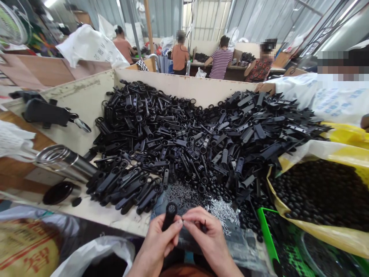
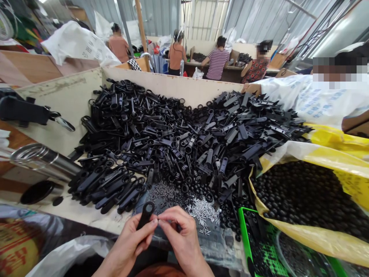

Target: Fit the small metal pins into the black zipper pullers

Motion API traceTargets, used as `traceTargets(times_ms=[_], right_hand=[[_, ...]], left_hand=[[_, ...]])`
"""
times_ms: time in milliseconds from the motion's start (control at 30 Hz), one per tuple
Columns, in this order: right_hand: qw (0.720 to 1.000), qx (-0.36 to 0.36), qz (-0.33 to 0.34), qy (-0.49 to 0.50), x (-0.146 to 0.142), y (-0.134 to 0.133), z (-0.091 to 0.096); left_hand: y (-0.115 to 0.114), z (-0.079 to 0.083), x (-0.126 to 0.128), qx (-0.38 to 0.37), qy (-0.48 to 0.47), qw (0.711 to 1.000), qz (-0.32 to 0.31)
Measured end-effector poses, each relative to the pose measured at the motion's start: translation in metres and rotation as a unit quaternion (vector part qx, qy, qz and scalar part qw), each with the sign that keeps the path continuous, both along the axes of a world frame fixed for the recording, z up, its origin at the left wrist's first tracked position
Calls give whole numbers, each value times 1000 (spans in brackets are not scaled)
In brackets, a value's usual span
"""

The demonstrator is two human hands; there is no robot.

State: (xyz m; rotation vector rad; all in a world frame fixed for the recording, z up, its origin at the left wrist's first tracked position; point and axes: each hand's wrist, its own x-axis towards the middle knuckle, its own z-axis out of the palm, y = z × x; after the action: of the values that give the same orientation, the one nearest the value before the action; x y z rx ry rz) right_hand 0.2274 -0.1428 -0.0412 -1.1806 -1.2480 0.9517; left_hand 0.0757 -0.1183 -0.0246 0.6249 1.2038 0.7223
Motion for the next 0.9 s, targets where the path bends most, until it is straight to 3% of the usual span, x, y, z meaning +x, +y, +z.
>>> traceTargets(times_ms=[167, 367, 500, 733, 900], right_hand=[[1000, 4, -10, -17, 8, -10, -1], [996, -69, -55, 35, 17, -16, -15], [991, -102, -77, 32, 21, -15, -18], [996, -4, -50, -67, 25, -13, -7], [990, 20, -53, -130, 29, -16, -5]], left_hand=[[1, -2, 9, -42, -64, 996, -33], [5, -3, 24, -103, -129, 986, -31], [6, -2, 27, -105, -136, 985, -30], [6, 0, 30, -111, -140, 984, -12], [2, 3, 34, -123, -145, 982, 7]])
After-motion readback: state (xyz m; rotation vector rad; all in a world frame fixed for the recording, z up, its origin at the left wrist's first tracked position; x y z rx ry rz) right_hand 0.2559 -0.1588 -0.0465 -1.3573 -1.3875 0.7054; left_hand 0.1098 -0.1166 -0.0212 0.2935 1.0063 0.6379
